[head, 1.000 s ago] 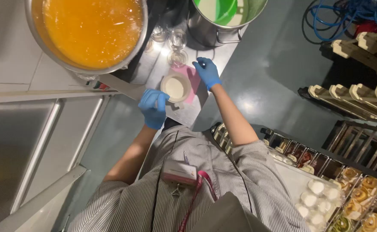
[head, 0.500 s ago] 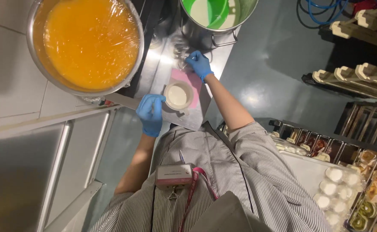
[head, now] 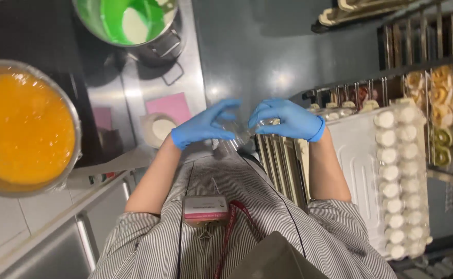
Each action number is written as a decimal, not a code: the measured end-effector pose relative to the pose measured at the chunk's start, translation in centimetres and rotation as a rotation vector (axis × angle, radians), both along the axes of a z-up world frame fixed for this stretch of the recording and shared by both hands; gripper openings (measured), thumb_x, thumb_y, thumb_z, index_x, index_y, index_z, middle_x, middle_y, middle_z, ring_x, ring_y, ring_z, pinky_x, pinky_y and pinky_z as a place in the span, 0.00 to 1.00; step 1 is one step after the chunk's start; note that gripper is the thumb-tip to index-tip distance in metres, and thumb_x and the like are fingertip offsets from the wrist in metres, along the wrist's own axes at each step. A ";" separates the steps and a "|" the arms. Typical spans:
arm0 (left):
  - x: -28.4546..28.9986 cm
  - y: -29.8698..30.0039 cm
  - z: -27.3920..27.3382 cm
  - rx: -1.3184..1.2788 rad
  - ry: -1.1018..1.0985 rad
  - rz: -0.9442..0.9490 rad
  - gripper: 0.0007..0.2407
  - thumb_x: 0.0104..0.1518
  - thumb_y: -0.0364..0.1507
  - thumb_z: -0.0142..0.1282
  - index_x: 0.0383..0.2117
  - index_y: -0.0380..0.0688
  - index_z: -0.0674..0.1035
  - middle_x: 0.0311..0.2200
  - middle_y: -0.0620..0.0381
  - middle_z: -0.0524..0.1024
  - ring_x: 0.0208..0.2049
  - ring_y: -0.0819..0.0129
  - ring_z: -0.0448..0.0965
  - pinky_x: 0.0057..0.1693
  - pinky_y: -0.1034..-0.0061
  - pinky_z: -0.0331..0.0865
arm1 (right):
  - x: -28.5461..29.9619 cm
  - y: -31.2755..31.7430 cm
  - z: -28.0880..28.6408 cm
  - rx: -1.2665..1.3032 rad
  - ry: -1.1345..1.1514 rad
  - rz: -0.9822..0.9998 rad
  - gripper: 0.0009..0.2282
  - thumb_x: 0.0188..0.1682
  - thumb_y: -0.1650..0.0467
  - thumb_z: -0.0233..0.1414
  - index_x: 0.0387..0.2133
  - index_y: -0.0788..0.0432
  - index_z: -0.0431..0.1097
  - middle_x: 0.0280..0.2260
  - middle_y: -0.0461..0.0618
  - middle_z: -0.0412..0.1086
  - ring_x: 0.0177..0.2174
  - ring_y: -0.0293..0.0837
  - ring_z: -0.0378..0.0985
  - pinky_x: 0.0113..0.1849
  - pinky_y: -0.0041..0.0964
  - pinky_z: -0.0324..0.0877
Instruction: Preparing and filling small dessert cups with a white liquid mixture.
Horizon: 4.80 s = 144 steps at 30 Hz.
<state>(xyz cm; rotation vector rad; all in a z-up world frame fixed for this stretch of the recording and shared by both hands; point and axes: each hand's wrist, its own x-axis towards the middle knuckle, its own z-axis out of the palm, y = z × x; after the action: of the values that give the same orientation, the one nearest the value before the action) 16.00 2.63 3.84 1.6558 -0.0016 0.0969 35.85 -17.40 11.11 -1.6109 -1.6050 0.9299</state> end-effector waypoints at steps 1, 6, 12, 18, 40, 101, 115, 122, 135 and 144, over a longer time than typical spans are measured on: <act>1.3 -2.0 -1.1 -0.002 0.003 -0.049 0.35 0.53 0.25 0.69 0.68 0.36 0.61 0.63 0.40 0.67 0.64 0.52 0.68 0.65 0.62 0.63 | 0.3 -2.0 0.1 -0.002 0.003 -0.049 0.08 0.48 0.67 0.61 0.39 0.55 0.77 0.39 0.46 0.76 0.40 0.46 0.78 0.45 0.40 0.71; 7.3 -11.7 -4.2 -0.907 0.453 -0.672 0.36 0.51 0.25 0.65 0.69 0.42 0.60 0.56 0.41 0.74 0.56 0.53 0.77 0.64 0.61 0.71 | 0.6 -11.6 0.3 -0.067 0.153 -0.353 0.19 0.45 0.67 0.62 0.50 0.59 0.74 0.42 0.49 0.74 0.44 0.42 0.76 0.47 0.39 0.69; 14.3 -22.1 -4.8 -0.977 0.414 -0.453 0.26 0.55 0.27 0.62 0.61 0.32 0.69 0.56 0.46 0.76 0.56 0.59 0.78 0.64 0.65 0.72 | -2.6 -24.6 -7.1 0.203 0.230 -1.394 0.18 0.46 0.72 0.59 0.52 0.61 0.71 0.44 0.48 0.71 0.38 0.34 0.77 0.44 0.32 0.71; 17.5 -32.0 -9.7 -0.745 0.496 -0.447 0.19 0.57 0.23 0.62 0.55 0.34 0.73 0.51 0.51 0.77 0.53 0.67 0.78 0.61 0.71 0.72 | -4.6 -31.4 -12.5 0.082 0.165 -1.609 0.12 0.45 0.76 0.62 0.44 0.64 0.78 0.34 0.49 0.74 0.29 0.34 0.79 0.34 0.27 0.73; 26.0 -36.3 -16.6 -0.570 0.667 -0.233 0.19 0.54 0.24 0.63 0.52 0.38 0.71 0.50 0.51 0.74 0.50 0.66 0.79 0.57 0.70 0.76 | 6.2 -37.0 -25.8 0.272 0.508 -1.932 0.05 0.48 0.77 0.59 0.33 0.63 0.69 0.29 0.47 0.75 0.28 0.35 0.78 0.31 0.31 0.75; 33.0 -35.9 -19.1 -0.668 0.707 -0.414 0.12 0.60 0.25 0.58 0.49 0.37 0.75 0.44 0.53 0.77 0.45 0.64 0.80 0.55 0.64 0.78 | 6.2 -39.5 -27.7 0.355 0.447 -2.421 0.07 0.48 0.76 0.58 0.39 0.64 0.73 0.32 0.49 0.75 0.23 0.40 0.79 0.22 0.33 0.75; 33.8 -36.3 -20.5 -0.621 0.810 -0.407 0.12 0.61 0.30 0.58 0.49 0.42 0.77 0.42 0.54 0.77 0.46 0.63 0.79 0.54 0.64 0.78 | 7.7 -39.9 -30.9 0.375 0.518 -2.409 0.13 0.47 0.75 0.61 0.45 0.62 0.72 0.36 0.49 0.72 0.26 0.40 0.80 0.23 0.34 0.77; 32.9 -36.9 -19.4 -0.652 0.794 -0.394 0.12 0.62 0.31 0.57 0.48 0.40 0.77 0.42 0.53 0.78 0.45 0.63 0.81 0.53 0.64 0.78 | 5.5 -37.2 -24.4 0.104 0.123 -2.440 0.18 0.47 0.71 0.64 0.50 0.63 0.72 0.34 0.49 0.74 0.28 0.39 0.77 0.29 0.32 0.73; 29.4 -42.0 -17.5 -0.528 0.732 -0.642 0.13 0.61 0.28 0.60 0.50 0.39 0.79 0.43 0.54 0.81 0.46 0.67 0.81 0.53 0.74 0.76 | 0.5 -36.4 -24.4 0.384 0.608 -2.163 0.12 0.46 0.77 0.58 0.44 0.63 0.77 0.39 0.47 0.79 0.28 0.36 0.81 0.26 0.28 0.74; 31.8 -39.6 -19.2 -0.474 0.592 -0.367 0.13 0.59 0.26 0.60 0.50 0.40 0.78 0.51 0.56 0.77 0.47 0.71 0.78 0.53 0.69 0.78 | 2.1 -44.3 -28.7 0.463 0.315 -2.545 0.09 0.47 0.77 0.60 0.41 0.65 0.76 0.34 0.49 0.77 0.22 0.38 0.80 0.23 0.31 0.72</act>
<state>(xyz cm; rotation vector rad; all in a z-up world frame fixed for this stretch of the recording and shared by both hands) 47.77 -36.97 -15.34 1.1366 0.1549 -0.6282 37.99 -61.70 -17.62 -1.4915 0.9195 -0.5909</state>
